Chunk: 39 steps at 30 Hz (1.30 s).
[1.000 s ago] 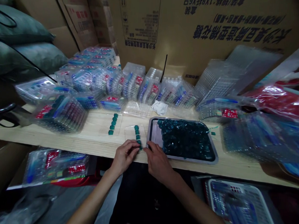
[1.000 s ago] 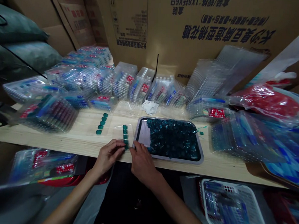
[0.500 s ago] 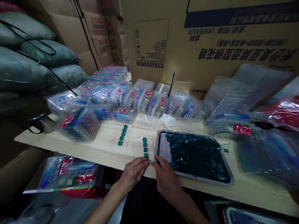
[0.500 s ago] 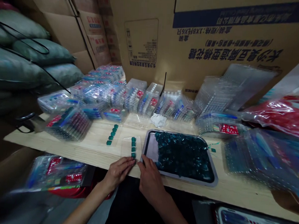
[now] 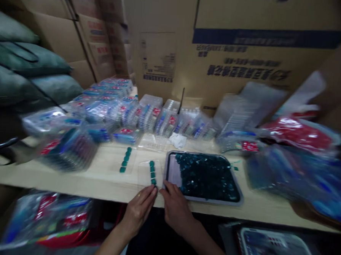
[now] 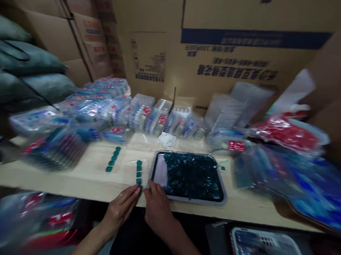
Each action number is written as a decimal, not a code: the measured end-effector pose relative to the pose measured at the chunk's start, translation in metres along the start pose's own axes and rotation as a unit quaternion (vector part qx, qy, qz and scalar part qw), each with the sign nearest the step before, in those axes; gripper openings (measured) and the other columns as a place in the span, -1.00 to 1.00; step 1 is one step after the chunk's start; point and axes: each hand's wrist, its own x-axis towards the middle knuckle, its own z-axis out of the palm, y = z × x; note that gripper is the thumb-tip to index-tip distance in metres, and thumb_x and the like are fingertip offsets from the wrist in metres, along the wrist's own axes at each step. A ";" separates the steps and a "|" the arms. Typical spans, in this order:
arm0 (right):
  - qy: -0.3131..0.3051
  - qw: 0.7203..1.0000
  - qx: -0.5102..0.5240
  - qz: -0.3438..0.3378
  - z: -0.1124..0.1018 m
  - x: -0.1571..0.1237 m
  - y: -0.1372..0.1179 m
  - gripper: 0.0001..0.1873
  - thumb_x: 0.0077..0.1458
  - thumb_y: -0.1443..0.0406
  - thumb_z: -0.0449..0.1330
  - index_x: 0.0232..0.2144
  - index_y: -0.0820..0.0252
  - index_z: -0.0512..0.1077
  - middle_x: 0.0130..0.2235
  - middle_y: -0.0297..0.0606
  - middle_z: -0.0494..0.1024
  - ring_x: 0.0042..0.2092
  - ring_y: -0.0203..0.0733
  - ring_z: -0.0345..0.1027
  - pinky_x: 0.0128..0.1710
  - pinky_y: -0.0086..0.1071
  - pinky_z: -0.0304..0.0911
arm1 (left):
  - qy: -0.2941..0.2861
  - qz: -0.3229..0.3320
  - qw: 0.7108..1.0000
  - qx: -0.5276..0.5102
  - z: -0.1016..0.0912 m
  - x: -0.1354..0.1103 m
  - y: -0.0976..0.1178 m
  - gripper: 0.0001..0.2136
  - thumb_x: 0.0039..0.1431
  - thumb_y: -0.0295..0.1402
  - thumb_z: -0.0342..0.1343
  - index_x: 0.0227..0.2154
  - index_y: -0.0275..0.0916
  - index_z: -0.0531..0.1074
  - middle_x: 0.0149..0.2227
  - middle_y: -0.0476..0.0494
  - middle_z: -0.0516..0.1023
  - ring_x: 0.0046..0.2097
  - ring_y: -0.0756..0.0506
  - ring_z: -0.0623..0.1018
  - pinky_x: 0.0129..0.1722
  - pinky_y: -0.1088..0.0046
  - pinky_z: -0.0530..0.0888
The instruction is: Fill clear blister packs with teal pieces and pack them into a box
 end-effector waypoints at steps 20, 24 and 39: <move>0.010 0.999 -0.045 -0.023 -0.022 0.009 -0.006 -0.68 0.10 0.37 0.12 -0.06 0.26 0.42 0.04 -0.06 0.37 0.04 0.01 0.26 0.13 -0.11 0.30 | 0.014 0.030 0.999 -0.020 0.022 -0.002 -0.050 -0.50 0.30 -0.43 0.02 0.26 0.09 0.31 0.08 -0.08 0.58 -0.03 -0.12 0.65 -0.05 0.41 0.64; 0.028 0.997 -0.071 -0.033 -0.019 0.012 -0.002 -0.73 0.07 0.34 0.15 -0.14 0.29 0.43 -0.02 -0.05 0.37 0.01 0.04 0.26 0.04 -0.14 0.36 | -0.025 0.035 0.999 -0.033 0.027 -0.008 -0.060 -0.44 0.31 -0.45 -0.05 0.32 0.16 0.19 0.16 -0.04 0.52 0.02 -0.12 0.62 -0.07 0.42 0.64; -0.052 0.993 -0.033 -0.101 0.008 -0.012 -0.027 -0.56 -0.02 0.39 0.18 -0.02 0.24 0.35 0.29 0.06 0.20 0.28 0.15 0.00 0.25 0.07 -0.03 | -0.008 -0.413 0.895 0.169 -0.057 0.047 -0.107 -0.67 0.24 -0.13 0.02 -0.09 -0.26 0.43 0.08 -0.40 0.41 0.14 -0.35 0.45 0.14 0.04 0.40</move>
